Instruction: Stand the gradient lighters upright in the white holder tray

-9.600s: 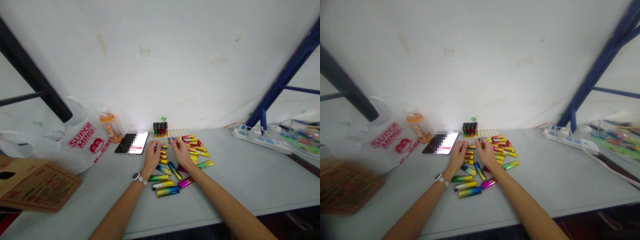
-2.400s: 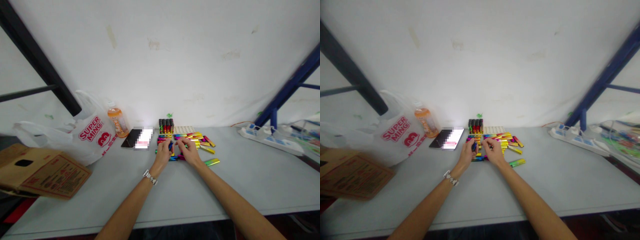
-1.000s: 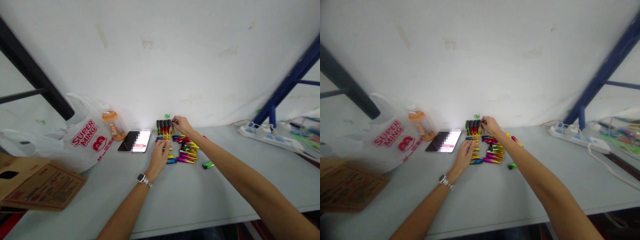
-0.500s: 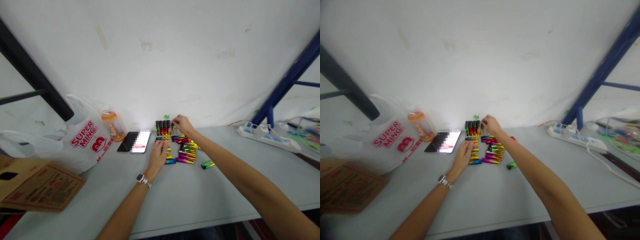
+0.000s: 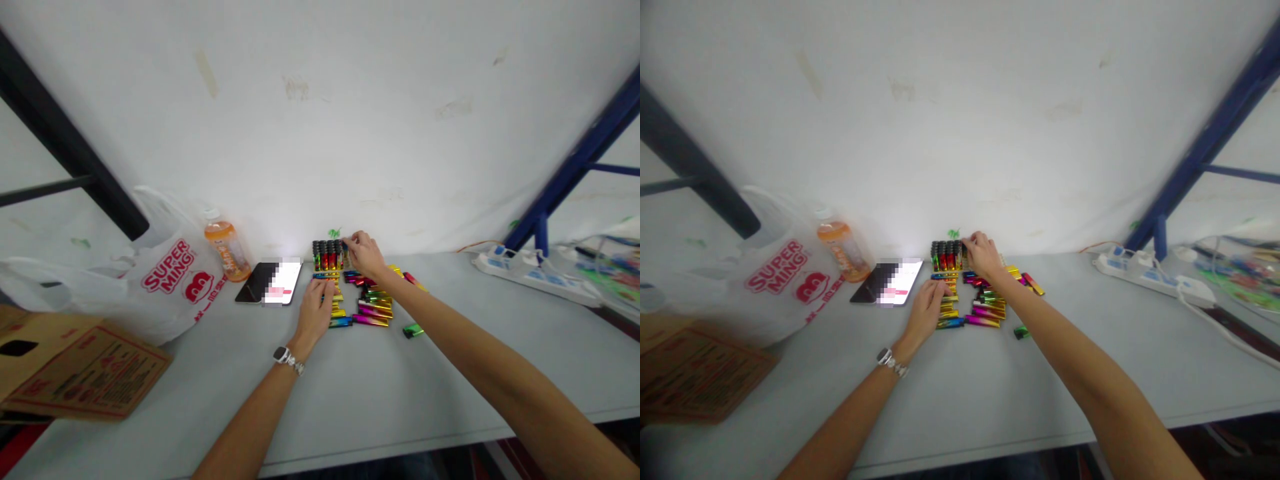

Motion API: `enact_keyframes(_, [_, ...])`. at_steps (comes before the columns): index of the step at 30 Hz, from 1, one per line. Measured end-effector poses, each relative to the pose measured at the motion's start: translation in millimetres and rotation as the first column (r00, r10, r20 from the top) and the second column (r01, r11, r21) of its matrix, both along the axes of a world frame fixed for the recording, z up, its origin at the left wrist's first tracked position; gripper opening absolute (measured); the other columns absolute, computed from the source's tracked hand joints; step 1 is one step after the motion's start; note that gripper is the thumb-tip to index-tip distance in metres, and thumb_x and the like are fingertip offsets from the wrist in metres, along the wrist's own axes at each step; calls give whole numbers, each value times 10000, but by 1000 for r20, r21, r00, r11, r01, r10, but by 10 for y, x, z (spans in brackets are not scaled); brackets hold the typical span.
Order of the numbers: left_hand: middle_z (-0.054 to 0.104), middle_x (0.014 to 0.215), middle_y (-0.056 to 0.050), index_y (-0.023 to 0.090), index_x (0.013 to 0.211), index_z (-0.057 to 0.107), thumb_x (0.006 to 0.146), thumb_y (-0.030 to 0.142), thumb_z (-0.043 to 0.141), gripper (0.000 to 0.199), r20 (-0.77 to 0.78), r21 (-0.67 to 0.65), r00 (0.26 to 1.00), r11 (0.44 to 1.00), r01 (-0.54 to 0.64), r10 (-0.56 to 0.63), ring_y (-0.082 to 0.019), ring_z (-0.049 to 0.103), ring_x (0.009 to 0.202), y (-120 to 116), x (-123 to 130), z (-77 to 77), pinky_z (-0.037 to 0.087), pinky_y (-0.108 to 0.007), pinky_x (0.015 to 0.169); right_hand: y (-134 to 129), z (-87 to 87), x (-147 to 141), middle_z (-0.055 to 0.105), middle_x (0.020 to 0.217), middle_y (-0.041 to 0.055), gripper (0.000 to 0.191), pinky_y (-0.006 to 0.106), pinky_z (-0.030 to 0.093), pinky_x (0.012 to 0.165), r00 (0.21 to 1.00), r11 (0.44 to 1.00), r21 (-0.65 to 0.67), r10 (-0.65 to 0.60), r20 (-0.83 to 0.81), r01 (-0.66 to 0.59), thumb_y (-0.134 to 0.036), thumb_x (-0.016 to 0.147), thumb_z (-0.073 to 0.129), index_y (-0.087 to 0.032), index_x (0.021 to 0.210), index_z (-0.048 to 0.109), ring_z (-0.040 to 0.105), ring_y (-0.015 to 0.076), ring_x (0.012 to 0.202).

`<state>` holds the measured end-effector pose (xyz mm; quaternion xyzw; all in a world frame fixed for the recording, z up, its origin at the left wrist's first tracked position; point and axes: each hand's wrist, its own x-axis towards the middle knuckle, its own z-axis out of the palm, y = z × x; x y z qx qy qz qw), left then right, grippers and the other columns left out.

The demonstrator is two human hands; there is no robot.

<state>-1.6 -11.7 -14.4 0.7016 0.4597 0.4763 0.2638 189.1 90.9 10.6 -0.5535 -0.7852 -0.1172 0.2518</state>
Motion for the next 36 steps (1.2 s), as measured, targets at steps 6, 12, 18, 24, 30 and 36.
enact_keyframes(6, [638,931,-60,183,795,681,994,418,384,427,26,8,1000,1000,-14,14,-194,605,933,4,-8,4,445,-334,914,-91,-91,9,506,1213,183,578,404,376,898,996,997,-61,-41,74,46,-186,943,443,-204,1517,377,462,304,1081])
enact_keyframes(12, [629,935,-66,172,808,656,1004,410,357,429,-42,23,999,1000,-8,9,-192,603,920,12,-3,-2,456,-336,881,-306,-47,17,576,1185,156,426,369,369,934,999,994,-105,-14,31,17,-186,918,452,-151,1330,557,520,269,1103])
enact_keyframes(18, [628,909,-60,180,806,650,1005,392,357,413,-70,40,997,999,-7,10,-198,597,926,14,5,-6,452,-346,881,-399,128,57,716,1041,97,320,324,427,861,979,916,-398,35,200,48,-198,806,578,-217,1098,708,651,249,954])
enact_keyframes(24, [629,915,-63,179,803,650,1003,398,365,411,-66,42,998,999,-11,13,-197,600,915,21,0,-11,454,-341,864,-252,345,45,734,1090,106,373,313,487,770,960,836,-537,52,276,109,-276,754,658,-243,1118,735,685,280,959])
enact_keyframes(30, [623,926,-69,177,801,646,1002,409,359,420,-71,34,997,999,-15,17,-205,592,934,22,2,-23,448,-349,877,-103,409,-38,741,1062,98,397,294,496,680,958,762,-633,57,282,140,-233,655,720,-240,1050,760,699,270,876])
enact_keyframes(36, [623,926,-68,177,792,644,999,396,375,403,-34,37,999,999,-7,9,-200,596,920,30,-6,-17,455,-345,872,-109,370,-98,753,970,87,377,274,461,657,942,781,-622,172,289,49,-266,660,738,-230,1035,767,685,242,820])
